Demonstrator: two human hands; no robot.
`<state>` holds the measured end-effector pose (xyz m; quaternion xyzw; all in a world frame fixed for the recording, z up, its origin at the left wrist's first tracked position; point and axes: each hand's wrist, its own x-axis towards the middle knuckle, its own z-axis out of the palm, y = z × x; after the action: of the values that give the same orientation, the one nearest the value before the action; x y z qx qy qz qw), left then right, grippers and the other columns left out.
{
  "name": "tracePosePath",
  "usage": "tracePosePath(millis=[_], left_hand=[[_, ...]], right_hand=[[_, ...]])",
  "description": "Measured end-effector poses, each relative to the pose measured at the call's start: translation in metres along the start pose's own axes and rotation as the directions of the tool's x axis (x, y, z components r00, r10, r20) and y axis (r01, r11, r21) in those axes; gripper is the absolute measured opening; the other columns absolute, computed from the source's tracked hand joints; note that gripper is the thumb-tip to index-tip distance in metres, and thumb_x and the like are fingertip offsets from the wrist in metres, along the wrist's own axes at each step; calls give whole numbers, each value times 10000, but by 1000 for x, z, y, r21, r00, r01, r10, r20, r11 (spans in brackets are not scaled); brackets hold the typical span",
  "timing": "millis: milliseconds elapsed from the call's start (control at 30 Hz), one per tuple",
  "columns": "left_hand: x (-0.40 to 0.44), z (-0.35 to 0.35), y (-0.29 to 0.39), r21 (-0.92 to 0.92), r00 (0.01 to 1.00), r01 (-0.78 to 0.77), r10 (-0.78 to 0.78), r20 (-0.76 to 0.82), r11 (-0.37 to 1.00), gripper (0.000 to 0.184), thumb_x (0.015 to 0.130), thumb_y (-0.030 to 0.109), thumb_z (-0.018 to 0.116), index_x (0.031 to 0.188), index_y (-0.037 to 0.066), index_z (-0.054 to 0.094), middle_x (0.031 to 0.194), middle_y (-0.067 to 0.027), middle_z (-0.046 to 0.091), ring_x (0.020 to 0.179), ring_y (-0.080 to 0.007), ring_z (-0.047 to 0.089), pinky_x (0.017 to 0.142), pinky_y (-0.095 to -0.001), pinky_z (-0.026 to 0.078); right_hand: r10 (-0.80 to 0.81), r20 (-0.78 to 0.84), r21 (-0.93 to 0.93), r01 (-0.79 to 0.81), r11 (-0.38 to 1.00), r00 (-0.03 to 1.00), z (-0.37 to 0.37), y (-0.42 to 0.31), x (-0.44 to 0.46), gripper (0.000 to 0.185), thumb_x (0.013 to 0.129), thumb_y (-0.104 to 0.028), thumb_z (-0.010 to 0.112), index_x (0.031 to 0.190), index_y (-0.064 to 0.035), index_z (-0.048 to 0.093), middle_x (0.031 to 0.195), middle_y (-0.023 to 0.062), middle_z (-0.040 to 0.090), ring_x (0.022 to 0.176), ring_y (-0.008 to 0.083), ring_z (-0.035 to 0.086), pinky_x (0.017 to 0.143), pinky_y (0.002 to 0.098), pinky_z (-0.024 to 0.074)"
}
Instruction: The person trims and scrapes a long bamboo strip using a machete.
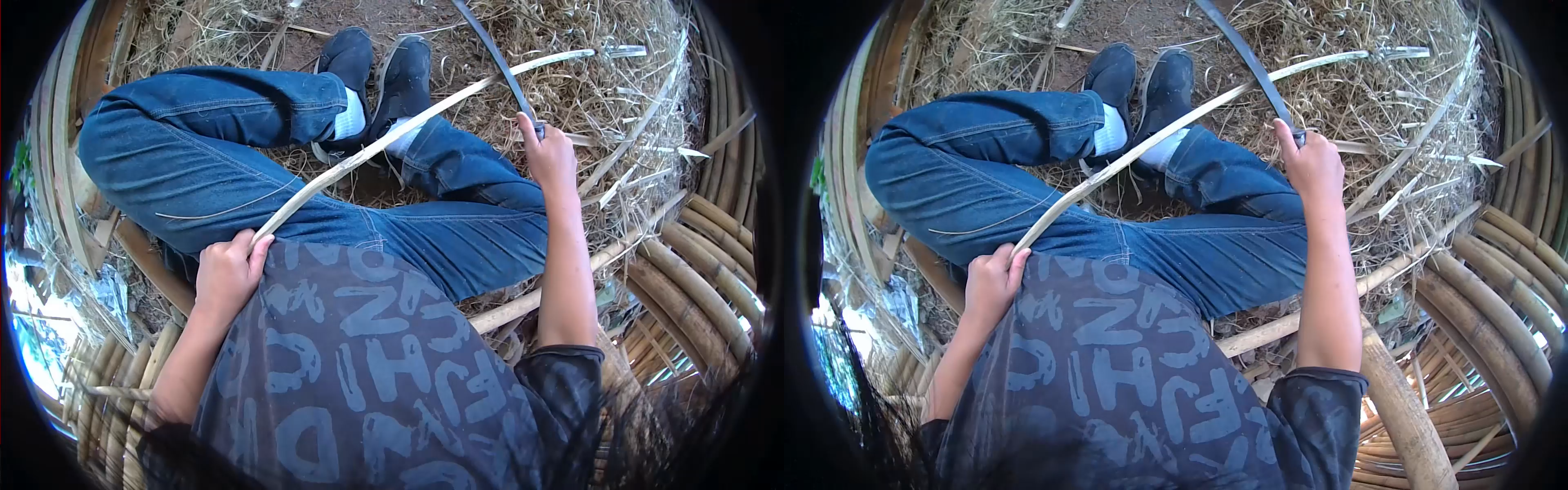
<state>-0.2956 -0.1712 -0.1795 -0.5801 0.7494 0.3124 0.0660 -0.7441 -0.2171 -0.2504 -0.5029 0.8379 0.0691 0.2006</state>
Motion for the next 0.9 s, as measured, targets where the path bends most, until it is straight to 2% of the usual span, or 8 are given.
tracePosePath(millis=[167,367,533,567,733,767,800,900], left_hand=[[0,2,-1,-7,1000,6,-6,12,1000,306,920,266,619,722,34,596,537,-166,568,501,-372,587,486,-447,462],[0,1,-1,7,1000,11,-11,11,1000,306,920,265,620,720,34,596,531,-165,562,498,-370,584,484,-444,461],[1,1,0,22,1000,-9,9,-12,1000,317,920,268,620,707,37,584,532,-165,565,495,-369,583,480,-441,459],[0,1,-1,22,1000,1,0,-15,1000,317,920,268,620,707,37,584,532,-165,565,495,-369,583,480,-441,459],[0,2,1,18,1000,13,-12,-15,1000,334,919,273,623,686,40,564,531,-167,565,497,-369,583,478,-447,455],[0,3,1,16,1000,5,-5,-9,1000,334,919,273,623,686,40,564,531,-167,565,497,-369,583,478,-447,455],[0,3,0,19,1000,3,-3,-5,1000,330,917,268,626,689,38,565,531,-168,562,497,-371,581,477,-445,453],[-5,-1,-1,-3,1000,12,-12,2,1000,317,915,252,630,698,33,561,533,-174,551,496,-374,575,475,-443,446]], right_hand=[[-7,169,218,-30,975,986,18,-51,-31,687,866,-649,523,826,16,688,743,249,663,765,407,677,710,481,532],[-279,167,14,280,960,946,20,-84,-56,683,831,-686,532,832,-26,709,722,225,664,748,393,679,673,472,543],[136,100,136,-149,979,986,11,25,2,696,861,-677,510,796,-11,700,733,204,671,723,367,664,684,458,501],[123,59,145,-131,981,991,7,44,9,656,904,-599,518,758,22,670,620,186,604,550,298,544,569,434,432],[71,39,322,-80,944,997,3,0,-1,685,887,-631,534,608,-9,593,523,61,528,516,183,486,498,362,368],[80,77,367,-103,924,994,17,-9,-4,689,885,-634,534,624,1,592,528,72,533,500,192,483,478,366,366],[68,80,393,-94,915,994,23,-27,-12,732,871,-640,530,690,60,648,617,235,616,624,352,647,616,453,491],[-39,35,505,16,863,999,44,-76,-48,608,867,-575,595,751,17,672,681,228,647,690,396,663,638,477,496]])
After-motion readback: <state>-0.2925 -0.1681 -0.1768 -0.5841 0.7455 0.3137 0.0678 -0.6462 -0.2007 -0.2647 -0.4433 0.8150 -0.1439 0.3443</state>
